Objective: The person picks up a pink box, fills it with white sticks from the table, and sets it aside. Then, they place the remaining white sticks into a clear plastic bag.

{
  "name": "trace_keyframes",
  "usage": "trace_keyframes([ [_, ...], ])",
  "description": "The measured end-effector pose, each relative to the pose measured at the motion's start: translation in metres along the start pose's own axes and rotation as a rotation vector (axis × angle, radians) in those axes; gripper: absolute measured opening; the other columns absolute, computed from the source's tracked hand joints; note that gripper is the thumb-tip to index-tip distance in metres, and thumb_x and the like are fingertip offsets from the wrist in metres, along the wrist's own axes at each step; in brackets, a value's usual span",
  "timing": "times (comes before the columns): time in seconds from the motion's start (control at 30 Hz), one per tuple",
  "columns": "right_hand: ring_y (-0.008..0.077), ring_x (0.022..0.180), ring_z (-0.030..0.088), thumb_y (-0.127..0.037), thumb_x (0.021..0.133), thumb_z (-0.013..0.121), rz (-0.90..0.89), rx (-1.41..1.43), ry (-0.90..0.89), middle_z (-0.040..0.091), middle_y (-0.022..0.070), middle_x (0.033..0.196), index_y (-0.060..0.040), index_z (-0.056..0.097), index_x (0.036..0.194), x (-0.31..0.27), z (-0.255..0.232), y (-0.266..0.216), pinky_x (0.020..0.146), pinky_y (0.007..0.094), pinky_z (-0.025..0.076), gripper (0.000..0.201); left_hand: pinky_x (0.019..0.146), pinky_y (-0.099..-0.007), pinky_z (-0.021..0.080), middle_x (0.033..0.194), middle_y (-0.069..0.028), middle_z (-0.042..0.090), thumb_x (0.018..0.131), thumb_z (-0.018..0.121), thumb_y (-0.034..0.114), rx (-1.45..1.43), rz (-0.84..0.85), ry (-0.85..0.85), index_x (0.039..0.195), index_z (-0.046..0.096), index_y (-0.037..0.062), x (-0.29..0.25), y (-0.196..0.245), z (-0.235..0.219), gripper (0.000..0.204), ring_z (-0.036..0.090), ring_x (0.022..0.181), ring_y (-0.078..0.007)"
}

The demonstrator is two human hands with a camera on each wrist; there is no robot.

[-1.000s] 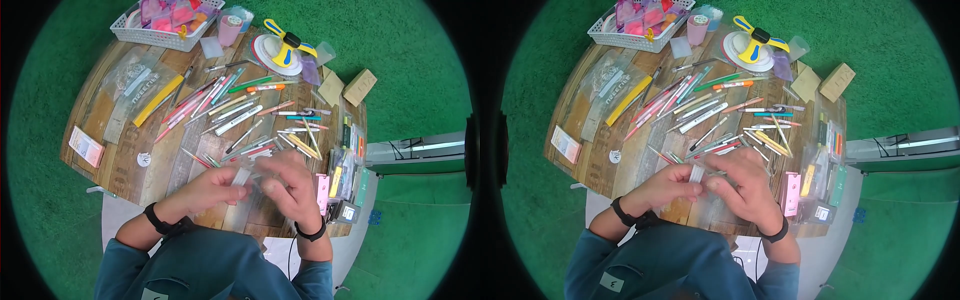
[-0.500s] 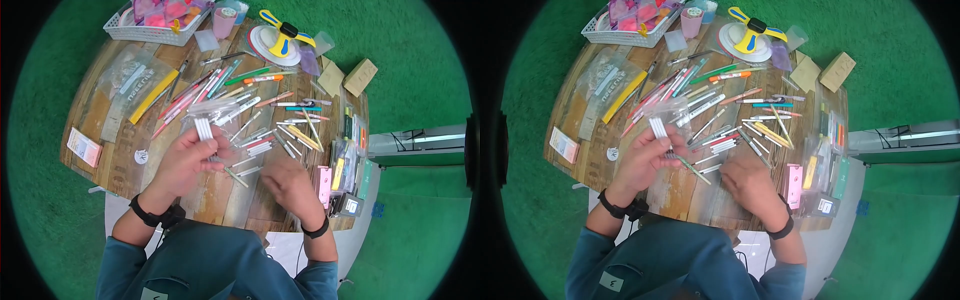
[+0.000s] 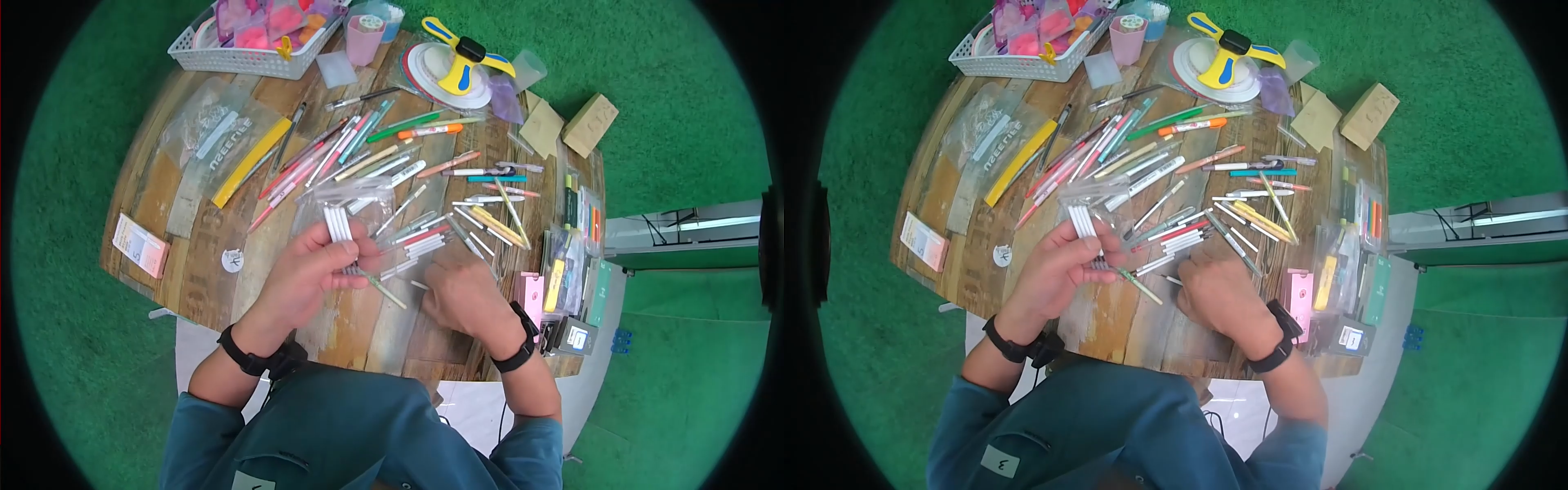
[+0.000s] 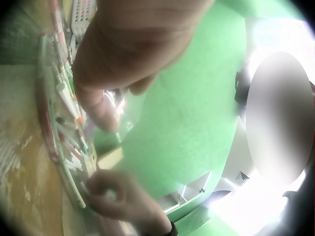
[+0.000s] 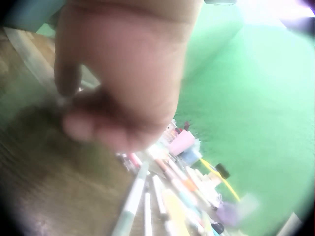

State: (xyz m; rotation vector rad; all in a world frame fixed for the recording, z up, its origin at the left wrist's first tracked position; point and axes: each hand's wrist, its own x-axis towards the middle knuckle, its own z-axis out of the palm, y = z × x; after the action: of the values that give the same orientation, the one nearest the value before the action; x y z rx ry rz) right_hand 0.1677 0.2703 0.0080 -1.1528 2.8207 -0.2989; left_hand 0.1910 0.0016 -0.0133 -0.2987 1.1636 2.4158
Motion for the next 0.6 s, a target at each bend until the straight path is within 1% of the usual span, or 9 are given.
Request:
trace_keyframes([
  [0.07,0.0329,0.082,0.066,-0.006,0.08,0.069,0.262,0.074,-0.185,0.066,0.0142,0.081,-0.0016,0.064,0.081,-0.01,-0.015,-0.004,0.067,0.0431,0.053,0.007,0.085,-0.0381,0.063,0.117,-0.0107,0.071,0.101,0.064,0.015,0.029,-0.011,0.015,0.127,0.063,0.0058,0.0,0.002,0.003,0.027,0.072,0.107,-0.0243],
  [0.1,0.0329,0.082,0.066,-0.006,0.08,0.069,0.255,0.071,-0.182,0.066,0.0142,0.081,-0.0016,0.064,0.081,-0.016,-0.021,-0.003,0.067,0.0431,0.053,0.007,0.085,-0.0372,0.062,0.117,-0.0103,0.071,0.101,0.064,0.016,0.056,-0.053,-0.01,0.126,0.063,0.0059,-0.002,0.002,0.005,0.027,0.072,0.107,-0.0235],
  [0.17,0.0287,0.077,0.067,-0.001,0.083,0.069,0.333,0.453,0.175,0.067,0.0139,0.085,0.0011,0.066,0.092,-0.03,-0.031,-0.002,0.061,0.038,0.051,0.01,0.086,-0.0363,0.061,0.117,-0.0099,0.071,0.102,0.064,0.017,0.082,-0.095,-0.034,0.126,0.063,0.006,-0.003,0.0,0.006,0.027,0.072,0.107,-0.0228],
  [0.2,0.0267,0.08,0.068,-0.001,0.087,0.071,0.369,0.527,0.226,0.068,0.0154,0.089,-0.0011,0.069,0.099,-0.036,-0.04,-0.002,0.07,0.0335,0.053,0.012,0.087,-0.036,0.061,0.117,-0.0095,0.072,0.101,0.065,0.017,0.078,-0.135,-0.082,0.127,0.064,0.0057,-0.001,-0.002,0.005,0.028,0.072,0.107,-0.0223],
  [0.23,0.0267,0.08,0.068,-0.001,0.087,0.071,0.371,0.524,0.229,0.068,0.0154,0.089,-0.0011,0.069,0.099,-0.041,-0.043,0.0,0.07,0.0335,0.053,0.012,0.087,-0.0357,0.06,0.117,-0.009,0.072,0.101,0.066,0.018,0.075,-0.177,-0.133,0.127,0.064,0.0055,0.0,-0.005,0.006,0.029,0.071,0.108,-0.0218],
  [0.33,0.0076,0.084,0.058,-0.003,0.097,0.069,0.356,0.997,0.489,0.064,0.0034,0.101,0.0001,0.067,0.107,-0.053,-0.05,-0.001,0.072,0.0233,0.048,0.011,0.088,-0.0356,0.06,0.117,-0.0081,0.072,0.1,0.069,0.019,0.118,-0.226,-0.171,0.128,0.065,0.0051,0.0,-0.011,0.011,0.031,0.071,0.108,-0.0207],
  [0.47,0.0062,0.085,0.057,-0.002,0.098,0.067,0.384,1.141,0.541,0.063,0.0026,0.103,0.0006,0.067,0.111,-0.043,-0.063,-0.012,0.074,0.0226,0.047,0.013,0.088,-0.0353,0.06,0.116,-0.0082,0.072,0.1,0.071,0.019,0.159,-0.214,-0.201,0.128,0.067,0.0043,-0.001,-0.019,0.014,0.032,0.071,0.107,-0.0206],
  [0.53,0.0063,0.085,0.057,-0.002,0.098,0.068,0.375,1.136,0.507,0.063,0.0025,0.103,0.0002,0.067,0.111,-0.037,-0.064,-0.012,0.074,0.0226,0.047,0.013,0.089,-0.031,0.056,0.114,-0.0048,0.072,0.1,0.071,0.025,0.23,-0.212,-0.267,0.125,0.068,0.0055,-0.003,-0.019,0.014,0.032,0.069,0.109,-0.015],
  [0.6,0.0064,0.084,0.057,-0.002,0.098,0.068,0.364,1.135,0.472,0.063,0.0024,0.103,-0.0001,0.067,0.111,-0.033,-0.065,-0.01,0.074,0.0226,0.047,0.013,0.088,-0.0299,0.055,0.113,-0.0042,0.072,0.101,0.071,0.025,0.245,-0.206,-0.284,0.124,0.068,0.0047,-0.006,-0.018,0.015,0.032,0.068,0.107,-0.0139],
])
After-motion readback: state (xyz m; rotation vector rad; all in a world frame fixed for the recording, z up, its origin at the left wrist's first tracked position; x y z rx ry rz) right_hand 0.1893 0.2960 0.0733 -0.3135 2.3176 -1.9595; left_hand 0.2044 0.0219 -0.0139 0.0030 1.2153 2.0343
